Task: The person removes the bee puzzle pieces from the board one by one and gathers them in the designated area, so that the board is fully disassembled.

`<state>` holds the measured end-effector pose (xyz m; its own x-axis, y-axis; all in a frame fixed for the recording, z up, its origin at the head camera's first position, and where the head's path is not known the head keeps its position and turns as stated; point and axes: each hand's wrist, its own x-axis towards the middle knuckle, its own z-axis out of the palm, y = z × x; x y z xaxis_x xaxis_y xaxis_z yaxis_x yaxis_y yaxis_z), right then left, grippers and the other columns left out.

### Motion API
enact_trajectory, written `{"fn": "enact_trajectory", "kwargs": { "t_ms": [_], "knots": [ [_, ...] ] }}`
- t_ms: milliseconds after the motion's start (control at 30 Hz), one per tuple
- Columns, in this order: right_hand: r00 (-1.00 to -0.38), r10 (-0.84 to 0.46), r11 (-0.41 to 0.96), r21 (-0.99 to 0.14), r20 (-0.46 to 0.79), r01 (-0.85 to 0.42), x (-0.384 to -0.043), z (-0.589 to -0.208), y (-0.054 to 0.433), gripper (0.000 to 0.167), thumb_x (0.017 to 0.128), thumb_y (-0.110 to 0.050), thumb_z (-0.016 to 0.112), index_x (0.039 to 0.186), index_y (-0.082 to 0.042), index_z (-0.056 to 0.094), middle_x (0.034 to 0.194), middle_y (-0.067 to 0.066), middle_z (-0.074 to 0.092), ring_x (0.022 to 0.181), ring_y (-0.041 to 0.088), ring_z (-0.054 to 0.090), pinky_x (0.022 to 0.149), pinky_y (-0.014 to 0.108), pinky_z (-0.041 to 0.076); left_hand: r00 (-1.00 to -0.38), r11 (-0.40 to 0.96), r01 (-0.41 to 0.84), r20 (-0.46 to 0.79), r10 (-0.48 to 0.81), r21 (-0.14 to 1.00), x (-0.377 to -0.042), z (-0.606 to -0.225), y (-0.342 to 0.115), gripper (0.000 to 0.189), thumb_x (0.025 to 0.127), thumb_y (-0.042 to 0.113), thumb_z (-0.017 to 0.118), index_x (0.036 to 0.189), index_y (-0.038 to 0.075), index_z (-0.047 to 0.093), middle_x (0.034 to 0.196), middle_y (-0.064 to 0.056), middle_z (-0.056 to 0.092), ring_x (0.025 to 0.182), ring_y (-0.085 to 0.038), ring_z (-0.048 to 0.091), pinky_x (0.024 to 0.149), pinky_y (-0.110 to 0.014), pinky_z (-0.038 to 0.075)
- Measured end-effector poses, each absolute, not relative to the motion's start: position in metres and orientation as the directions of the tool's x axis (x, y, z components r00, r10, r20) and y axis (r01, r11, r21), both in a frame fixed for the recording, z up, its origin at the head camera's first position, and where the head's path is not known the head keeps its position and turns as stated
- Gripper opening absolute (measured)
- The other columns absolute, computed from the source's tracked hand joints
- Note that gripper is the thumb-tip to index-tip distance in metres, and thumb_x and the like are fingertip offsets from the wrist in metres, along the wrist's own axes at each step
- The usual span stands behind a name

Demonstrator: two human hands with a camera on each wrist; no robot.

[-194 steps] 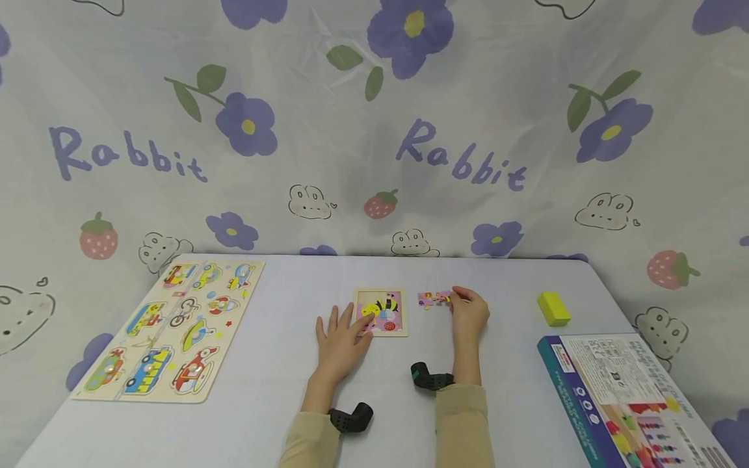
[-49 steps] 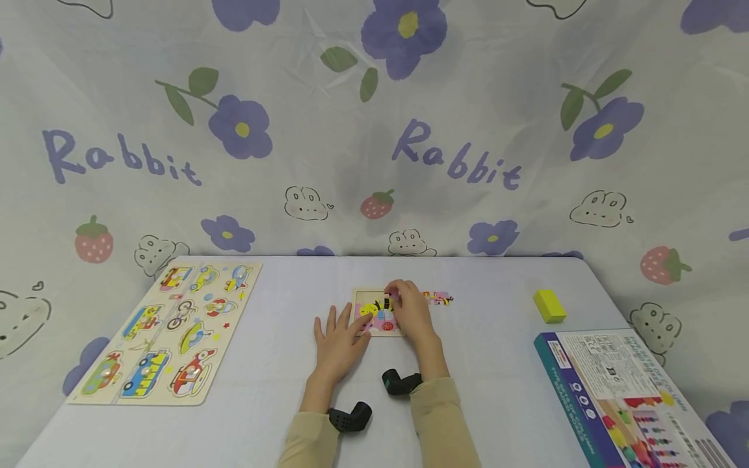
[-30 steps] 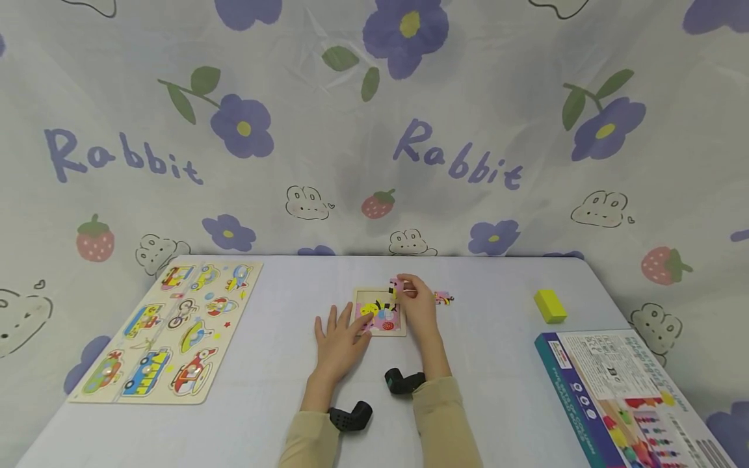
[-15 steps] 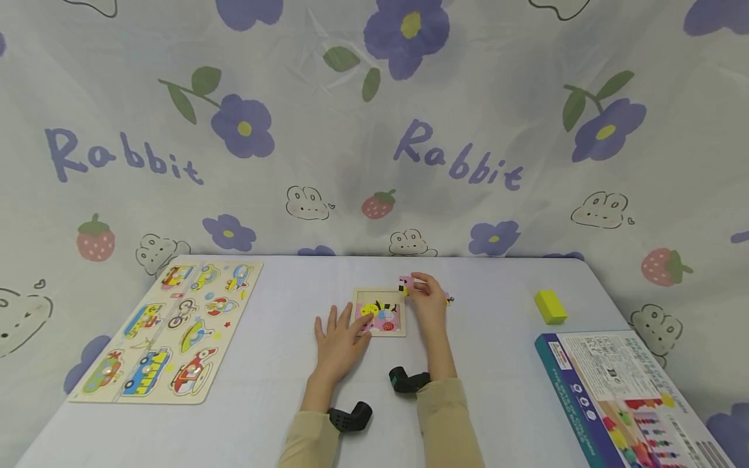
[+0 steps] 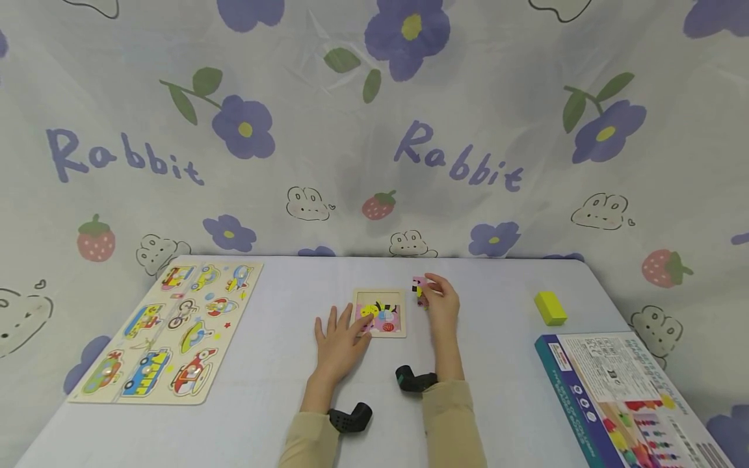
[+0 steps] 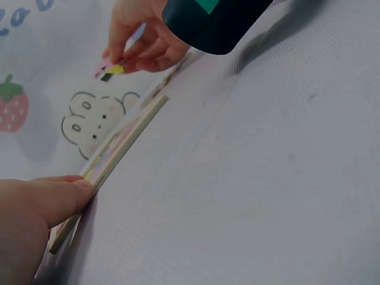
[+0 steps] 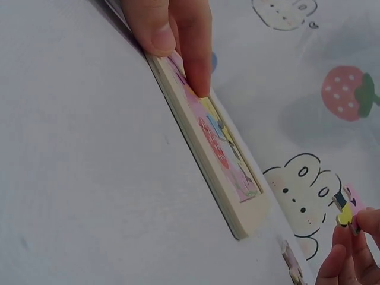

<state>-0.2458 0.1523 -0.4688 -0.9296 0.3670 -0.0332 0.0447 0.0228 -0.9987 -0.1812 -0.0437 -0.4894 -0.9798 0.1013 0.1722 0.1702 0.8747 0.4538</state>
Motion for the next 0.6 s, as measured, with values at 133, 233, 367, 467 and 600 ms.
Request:
{"fn": "enact_trajectory", "kwargs": {
  "t_ms": [133,233,367,467,600],
  "knots": [
    [-0.921,0.388,0.015,-0.999,-0.022,0.030,-0.245,-0.470,0.156,0.030,0.090,-0.006,0.056,0.119,-0.001,0.059,0.093,0.007,0.054,0.067,0.008,0.056,0.064,0.018,0.051,-0.979,0.874,0.174,0.178,0.102,0.454,-0.181,-0.490,-0.044,0.034,0.089,0.033,0.056,0.122,0.027,0.061,0.144,-0.013,0.037,0.136,-0.042,0.019,0.104,-0.064,0.003],
    [-0.914,0.406,0.005,-1.000,-0.017,0.021,-0.244,-0.470,0.158,0.031,0.090,-0.005,0.055,0.120,0.000,0.058,0.094,0.008,0.054,0.069,0.007,0.056,0.066,0.018,0.051,-0.978,0.870,0.176,0.179,0.104,0.460,-0.181,-0.490,-0.044,0.035,0.089,0.033,0.056,0.122,0.027,0.061,0.144,-0.013,0.037,0.136,-0.042,0.018,0.104,-0.064,0.003],
    [-0.898,0.439,-0.004,-1.000,-0.021,0.021,-0.244,-0.471,0.162,0.031,0.090,-0.005,0.056,0.120,0.000,0.058,0.096,0.008,0.054,0.072,0.005,0.055,0.067,0.017,0.051,-0.979,0.868,0.176,0.177,0.104,0.464,-0.181,-0.490,-0.044,0.035,0.089,0.033,0.056,0.122,0.027,0.061,0.144,-0.013,0.037,0.136,-0.042,0.018,0.104,-0.064,0.002],
    [-0.884,0.465,-0.017,-0.999,-0.035,0.030,-0.244,-0.472,0.164,0.030,0.089,-0.006,0.058,0.119,-0.002,0.058,0.095,0.006,0.055,0.073,0.007,0.054,0.066,0.016,0.049,-0.979,0.870,0.174,0.174,0.104,0.462,-0.181,-0.490,-0.044,0.035,0.089,0.034,0.056,0.123,0.027,0.061,0.144,-0.013,0.037,0.136,-0.042,0.018,0.104,-0.064,0.002],
    [-0.874,0.484,-0.025,-0.999,-0.044,0.036,-0.243,-0.471,0.168,0.029,0.089,-0.007,0.058,0.118,-0.002,0.060,0.094,0.005,0.056,0.075,0.008,0.055,0.066,0.015,0.048,-0.980,0.870,0.172,0.171,0.103,0.463,-0.181,-0.490,-0.044,0.035,0.089,0.033,0.056,0.122,0.027,0.061,0.144,-0.013,0.037,0.136,-0.042,0.018,0.104,-0.064,0.002]
  ]
}}
